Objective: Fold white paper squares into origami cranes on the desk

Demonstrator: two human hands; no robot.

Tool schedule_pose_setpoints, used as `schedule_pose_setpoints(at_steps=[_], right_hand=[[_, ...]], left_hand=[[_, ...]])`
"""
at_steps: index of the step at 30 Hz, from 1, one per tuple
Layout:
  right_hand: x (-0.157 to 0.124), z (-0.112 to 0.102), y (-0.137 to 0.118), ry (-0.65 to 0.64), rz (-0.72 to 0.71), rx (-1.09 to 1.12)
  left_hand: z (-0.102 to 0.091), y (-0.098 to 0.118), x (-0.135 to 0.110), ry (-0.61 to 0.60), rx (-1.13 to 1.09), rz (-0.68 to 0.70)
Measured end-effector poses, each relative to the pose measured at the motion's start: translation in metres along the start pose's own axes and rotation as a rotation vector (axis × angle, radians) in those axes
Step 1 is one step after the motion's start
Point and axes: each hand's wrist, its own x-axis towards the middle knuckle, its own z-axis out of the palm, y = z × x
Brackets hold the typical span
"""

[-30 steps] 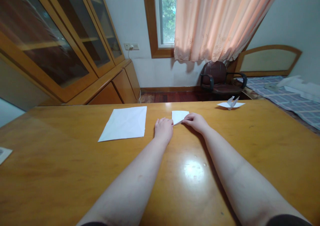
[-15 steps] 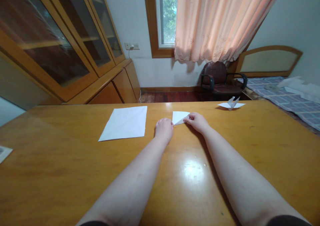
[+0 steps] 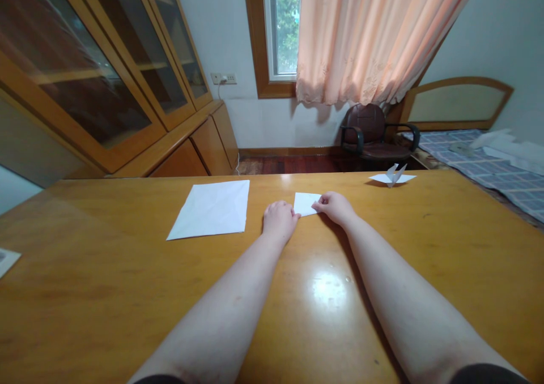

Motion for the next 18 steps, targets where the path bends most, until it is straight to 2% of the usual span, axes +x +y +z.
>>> schedule_pose_setpoints(at_steps=[12,18], right_hand=[[0.0021,0.003,0.0012,0.049,0.002,0.002],[0.0032,0.0019,0.0026,0.032,0.029,0.043]], left_hand=[[0.0021,0.0011,0.0011,-0.012,-0.013,-0.022],[0.004,0.0074,-0.0053,0.001,-0.043,0.181]])
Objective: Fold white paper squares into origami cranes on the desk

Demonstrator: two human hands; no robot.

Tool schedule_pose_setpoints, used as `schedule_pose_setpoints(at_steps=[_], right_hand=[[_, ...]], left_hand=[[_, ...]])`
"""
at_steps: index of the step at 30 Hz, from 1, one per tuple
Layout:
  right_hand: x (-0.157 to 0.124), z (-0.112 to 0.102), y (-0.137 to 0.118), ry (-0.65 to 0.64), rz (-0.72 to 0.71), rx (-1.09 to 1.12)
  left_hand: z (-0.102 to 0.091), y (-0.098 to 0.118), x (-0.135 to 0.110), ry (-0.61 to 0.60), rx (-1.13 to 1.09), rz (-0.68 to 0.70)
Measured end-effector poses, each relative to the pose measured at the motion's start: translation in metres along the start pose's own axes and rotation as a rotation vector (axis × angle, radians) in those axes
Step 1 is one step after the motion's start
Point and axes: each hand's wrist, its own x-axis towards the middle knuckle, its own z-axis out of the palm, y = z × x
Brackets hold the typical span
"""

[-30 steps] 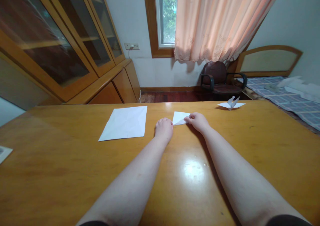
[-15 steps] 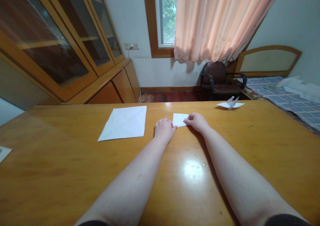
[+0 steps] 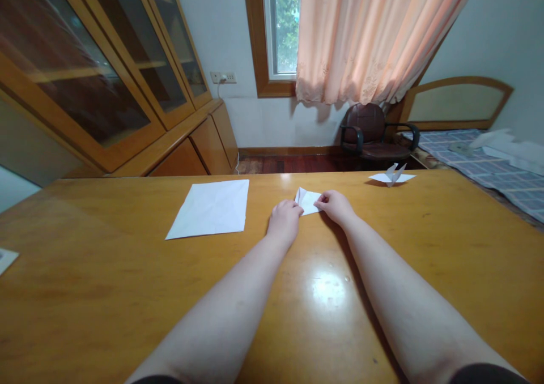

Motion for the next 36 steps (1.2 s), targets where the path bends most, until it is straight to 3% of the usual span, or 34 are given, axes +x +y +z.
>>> schedule_pose_setpoints(at_steps=[6,11,26,36], right_hand=[[0.001,0.001,0.001,0.008,0.003,-0.004],[0.001,0.001,0.0,0.012,-0.003,-0.028],[-0.002,0.0,-0.005,0.007,-0.025,-0.044],[-0.001,0.001,-0.002,-0.012,-0.087,-0.106]], left_hand=[[0.001,0.014,-0.008,0.049,0.133,0.083],[0.006,0.017,-0.009,-0.172,0.031,0.235],[0.017,0.016,-0.012,-0.276,0.092,0.188],[0.02,0.013,-0.011,-0.265,0.103,0.103]])
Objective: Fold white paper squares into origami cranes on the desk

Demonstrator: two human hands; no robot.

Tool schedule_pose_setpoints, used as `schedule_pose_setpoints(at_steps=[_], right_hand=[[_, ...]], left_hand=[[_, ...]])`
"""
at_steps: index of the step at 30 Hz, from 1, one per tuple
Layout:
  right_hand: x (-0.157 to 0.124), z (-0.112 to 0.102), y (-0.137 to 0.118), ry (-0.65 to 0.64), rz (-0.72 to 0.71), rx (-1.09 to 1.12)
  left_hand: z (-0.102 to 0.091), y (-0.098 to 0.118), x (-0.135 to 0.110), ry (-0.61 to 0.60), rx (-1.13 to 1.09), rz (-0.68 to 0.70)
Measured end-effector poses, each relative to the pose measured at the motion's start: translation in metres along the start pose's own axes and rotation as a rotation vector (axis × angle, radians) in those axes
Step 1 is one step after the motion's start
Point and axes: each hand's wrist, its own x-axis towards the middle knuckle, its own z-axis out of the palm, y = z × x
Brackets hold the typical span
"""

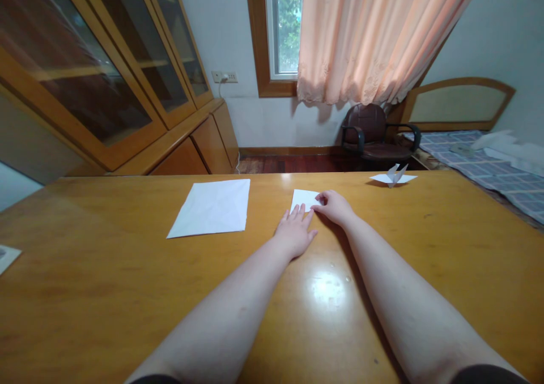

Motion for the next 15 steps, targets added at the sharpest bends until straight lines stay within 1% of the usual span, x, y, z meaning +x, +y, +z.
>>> schedule_pose_setpoints(at_steps=[6,15], right_hand=[[0.0016,0.001,0.0026,-0.028,0.001,0.038],[0.0028,0.0022,0.0043,-0.034,0.004,0.07]], left_hand=[[-0.0047,0.0006,-0.0014,-0.02,-0.016,-0.039],[-0.0064,-0.0002,-0.0011,-0.03,-0.022,-0.048]])
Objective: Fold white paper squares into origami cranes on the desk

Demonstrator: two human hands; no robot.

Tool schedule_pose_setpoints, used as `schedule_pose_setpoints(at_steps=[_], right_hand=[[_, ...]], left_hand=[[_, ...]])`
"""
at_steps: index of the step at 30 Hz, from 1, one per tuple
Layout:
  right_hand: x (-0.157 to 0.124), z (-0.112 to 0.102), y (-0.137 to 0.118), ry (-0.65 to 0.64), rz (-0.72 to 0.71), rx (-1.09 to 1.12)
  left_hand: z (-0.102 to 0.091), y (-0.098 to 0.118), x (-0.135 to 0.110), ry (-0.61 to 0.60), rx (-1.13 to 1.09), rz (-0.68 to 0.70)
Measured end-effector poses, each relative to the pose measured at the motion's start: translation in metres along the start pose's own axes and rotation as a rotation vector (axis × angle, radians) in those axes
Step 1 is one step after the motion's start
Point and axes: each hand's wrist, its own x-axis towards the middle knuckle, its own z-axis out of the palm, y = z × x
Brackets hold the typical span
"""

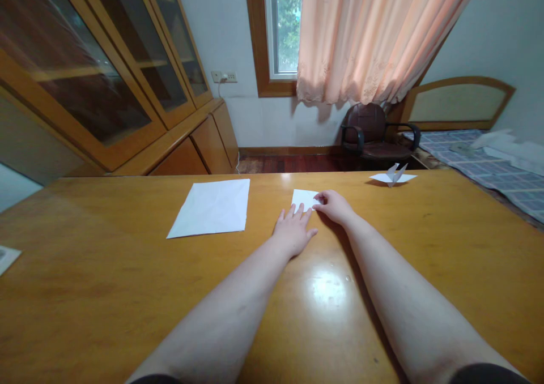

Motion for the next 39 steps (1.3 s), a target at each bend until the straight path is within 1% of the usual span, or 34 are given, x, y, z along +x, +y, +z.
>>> schedule_pose_setpoints(at_steps=[3,8,13,22,26,33,35,39], right_hand=[[0.0,0.0,-0.001,0.007,0.014,-0.01],[0.002,0.002,0.003,0.019,0.006,-0.019],[0.004,0.005,0.007,0.024,-0.004,-0.001],[0.004,0.005,0.007,0.041,-0.005,0.014],[0.004,0.005,0.008,0.044,-0.007,0.015],[0.003,0.004,0.006,0.028,0.001,0.0],[0.003,0.004,0.006,0.027,0.005,-0.004],[0.002,0.003,0.006,0.032,-0.007,-0.006]], left_hand=[[-0.001,-0.001,0.0,-0.004,-0.003,-0.005],[0.002,-0.008,0.004,0.037,-0.018,-0.009],[0.005,-0.01,0.007,0.035,-0.02,-0.093],[-0.002,0.001,0.003,-0.031,0.007,-0.281],[-0.002,0.003,0.004,-0.032,0.018,-0.321],[0.004,0.001,0.006,0.06,0.037,-0.418],[0.003,-0.004,0.008,0.108,0.022,-0.416],[-0.001,-0.017,0.012,0.185,-0.061,-0.369]])
